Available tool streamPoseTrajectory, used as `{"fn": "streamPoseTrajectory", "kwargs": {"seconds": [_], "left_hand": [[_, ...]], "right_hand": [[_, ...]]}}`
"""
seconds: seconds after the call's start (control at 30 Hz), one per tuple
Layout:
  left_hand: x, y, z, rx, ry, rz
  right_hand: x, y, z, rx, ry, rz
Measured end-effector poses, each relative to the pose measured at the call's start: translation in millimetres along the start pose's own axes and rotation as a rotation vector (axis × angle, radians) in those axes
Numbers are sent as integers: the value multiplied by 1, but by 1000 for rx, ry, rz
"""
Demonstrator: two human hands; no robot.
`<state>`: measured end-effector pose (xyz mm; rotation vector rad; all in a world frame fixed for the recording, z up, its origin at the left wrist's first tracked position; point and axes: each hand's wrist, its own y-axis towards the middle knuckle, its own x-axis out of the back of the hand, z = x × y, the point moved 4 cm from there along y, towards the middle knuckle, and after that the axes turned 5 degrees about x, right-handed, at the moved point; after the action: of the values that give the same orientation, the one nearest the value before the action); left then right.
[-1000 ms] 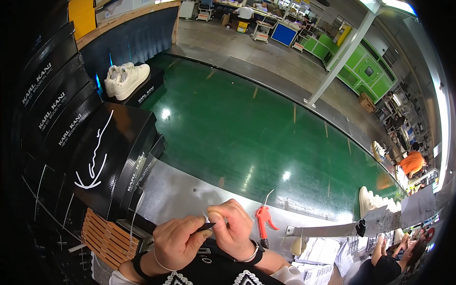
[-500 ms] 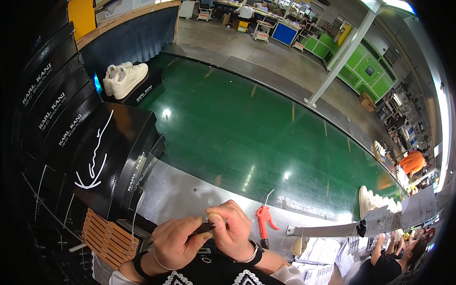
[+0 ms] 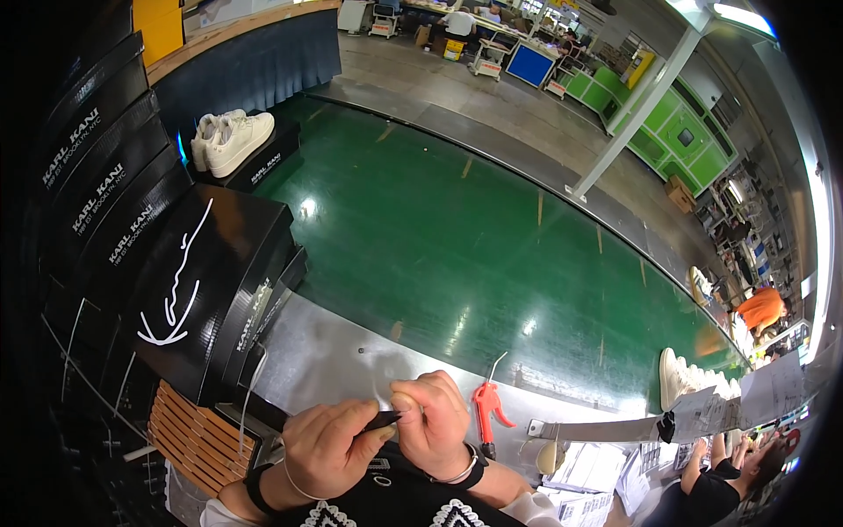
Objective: Packing finished shoes into boxes and preparing them for shipment.
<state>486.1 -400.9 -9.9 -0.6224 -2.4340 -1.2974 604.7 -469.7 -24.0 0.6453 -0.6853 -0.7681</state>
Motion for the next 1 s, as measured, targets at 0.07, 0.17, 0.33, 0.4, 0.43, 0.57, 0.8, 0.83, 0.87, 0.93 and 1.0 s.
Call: {"fn": "streamPoseTrajectory", "kwargs": {"seconds": [0.07,0.17,0.33,0.4,0.43,0.57,0.8,0.83,0.87,0.93,1.0], "left_hand": [[0,0,0,4,-16,6],[0,-1,3,20,-32,7],[1,-1,3,33,-38,12],[1,-2,3,39,-38,16],[1,-2,4,45,-58,13],[1,-3,4,60,-83,19],[2,-4,5,69,-113,-4],[1,-4,6,64,-101,-3],[0,-4,6,60,-89,-1],[0,-3,4,58,-85,-1],[0,-2,3,57,-80,0]], "right_hand": [[0,0,0,8,3,-1],[-1,0,0,15,9,8],[-2,1,1,12,14,15],[-2,1,1,10,20,16],[-3,1,1,-3,35,23],[-4,1,1,-14,48,29],[-4,0,1,-23,65,11],[-4,0,1,-27,57,4],[-3,0,0,-31,49,-4],[-2,0,1,-27,35,-5],[-2,0,1,-22,21,-6]]}}
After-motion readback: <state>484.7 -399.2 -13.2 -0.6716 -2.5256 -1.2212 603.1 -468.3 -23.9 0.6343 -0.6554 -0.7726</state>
